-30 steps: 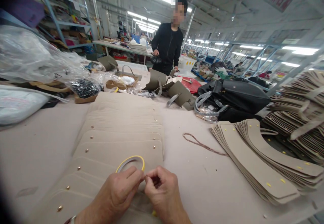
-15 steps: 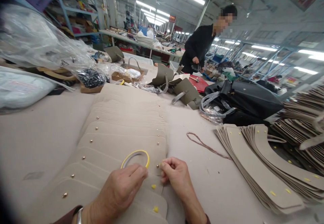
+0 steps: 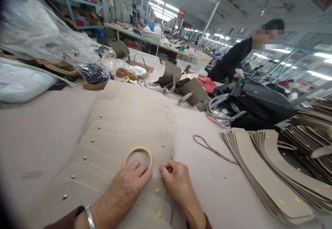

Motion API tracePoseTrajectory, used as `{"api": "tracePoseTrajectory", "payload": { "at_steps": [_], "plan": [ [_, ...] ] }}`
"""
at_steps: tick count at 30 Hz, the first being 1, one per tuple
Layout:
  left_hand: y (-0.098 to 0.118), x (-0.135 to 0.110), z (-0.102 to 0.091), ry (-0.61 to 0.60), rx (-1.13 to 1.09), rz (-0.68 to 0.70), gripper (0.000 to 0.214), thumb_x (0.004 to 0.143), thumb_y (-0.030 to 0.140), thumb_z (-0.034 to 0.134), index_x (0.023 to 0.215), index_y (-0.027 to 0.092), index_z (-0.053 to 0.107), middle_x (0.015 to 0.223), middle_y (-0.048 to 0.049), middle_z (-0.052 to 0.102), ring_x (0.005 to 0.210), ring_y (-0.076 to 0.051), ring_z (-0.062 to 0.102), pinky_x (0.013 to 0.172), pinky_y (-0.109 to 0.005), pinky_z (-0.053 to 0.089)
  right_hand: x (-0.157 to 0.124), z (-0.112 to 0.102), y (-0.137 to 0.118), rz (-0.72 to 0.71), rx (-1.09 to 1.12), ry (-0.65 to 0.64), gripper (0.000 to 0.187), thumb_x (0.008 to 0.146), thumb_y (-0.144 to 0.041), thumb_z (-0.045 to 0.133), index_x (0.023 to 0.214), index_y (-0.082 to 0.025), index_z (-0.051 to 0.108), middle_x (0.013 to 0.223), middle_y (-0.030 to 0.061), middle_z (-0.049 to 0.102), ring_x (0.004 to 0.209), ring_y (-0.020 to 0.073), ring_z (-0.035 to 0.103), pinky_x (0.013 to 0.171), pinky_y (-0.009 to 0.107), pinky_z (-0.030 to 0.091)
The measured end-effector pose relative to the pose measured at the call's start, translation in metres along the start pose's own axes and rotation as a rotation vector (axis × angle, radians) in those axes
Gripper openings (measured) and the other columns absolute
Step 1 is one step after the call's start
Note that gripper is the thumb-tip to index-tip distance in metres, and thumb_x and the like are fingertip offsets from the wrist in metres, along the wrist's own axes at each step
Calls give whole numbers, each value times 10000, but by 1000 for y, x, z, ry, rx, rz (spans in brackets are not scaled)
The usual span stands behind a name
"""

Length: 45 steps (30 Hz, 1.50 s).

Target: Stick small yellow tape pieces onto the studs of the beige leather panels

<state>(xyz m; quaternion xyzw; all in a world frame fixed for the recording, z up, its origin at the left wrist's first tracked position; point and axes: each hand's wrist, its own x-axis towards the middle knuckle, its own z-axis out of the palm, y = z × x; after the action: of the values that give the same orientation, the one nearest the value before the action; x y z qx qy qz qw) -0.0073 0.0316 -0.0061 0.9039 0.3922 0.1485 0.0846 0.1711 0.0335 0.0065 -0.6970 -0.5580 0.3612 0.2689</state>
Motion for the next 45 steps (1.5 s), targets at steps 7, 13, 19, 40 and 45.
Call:
{"api": "tracePoseTrajectory", "payload": {
  "at_steps": [7, 13, 19, 40, 45],
  "plan": [
    [-1, 0, -3, -25, 14, -25, 53, 882, 148, 569, 867, 190, 541, 862, -41, 572, 793, -248, 473, 701, -396, 436, -1, -7, 6, -115, -131, 30, 154, 793, -255, 601, 927, -182, 576, 444, -78, 548, 389, 125, 499, 423, 210, 384],
    [-3, 2, -1, 0, 37, -46, 108, 869, 86, 526, 842, 190, 528, 845, -47, 557, 794, -246, 466, 703, -385, 422, -17, -9, 18, -172, -91, 43, 211, 885, -319, 545, 767, -175, 644, 616, 10, 653, 545, 147, 596, 521, 228, 447],
    [0, 2, -5, -10, 10, -32, 153, 855, 47, 483, 850, 190, 536, 835, -46, 555, 779, -241, 480, 710, -392, 427, -17, 5, 10, -380, -388, 169, 193, 883, -214, 537, 775, -178, 693, 709, 45, 689, 655, 171, 634, 642, 254, 439],
    [-11, -4, -12, 427, -271, 172, 429, 990, 204, 385, 1409, 145, 312, 927, -73, 719, 743, -144, 693, 642, -209, 561, -28, -5, -19, -751, -31, 80, 218, 873, -124, 527, 1042, -191, 647, 888, 74, 696, 783, 172, 629, 725, 282, 514],
    [-9, -4, -11, 401, -280, 171, 297, 997, 215, 356, 1283, 154, 406, 819, -43, 697, 645, -149, 664, 568, -217, 526, -25, 2, -15, -836, -131, 127, 179, 860, -88, 485, 872, -194, 628, 733, 30, 653, 685, 155, 602, 652, 255, 483]
  ]
}}
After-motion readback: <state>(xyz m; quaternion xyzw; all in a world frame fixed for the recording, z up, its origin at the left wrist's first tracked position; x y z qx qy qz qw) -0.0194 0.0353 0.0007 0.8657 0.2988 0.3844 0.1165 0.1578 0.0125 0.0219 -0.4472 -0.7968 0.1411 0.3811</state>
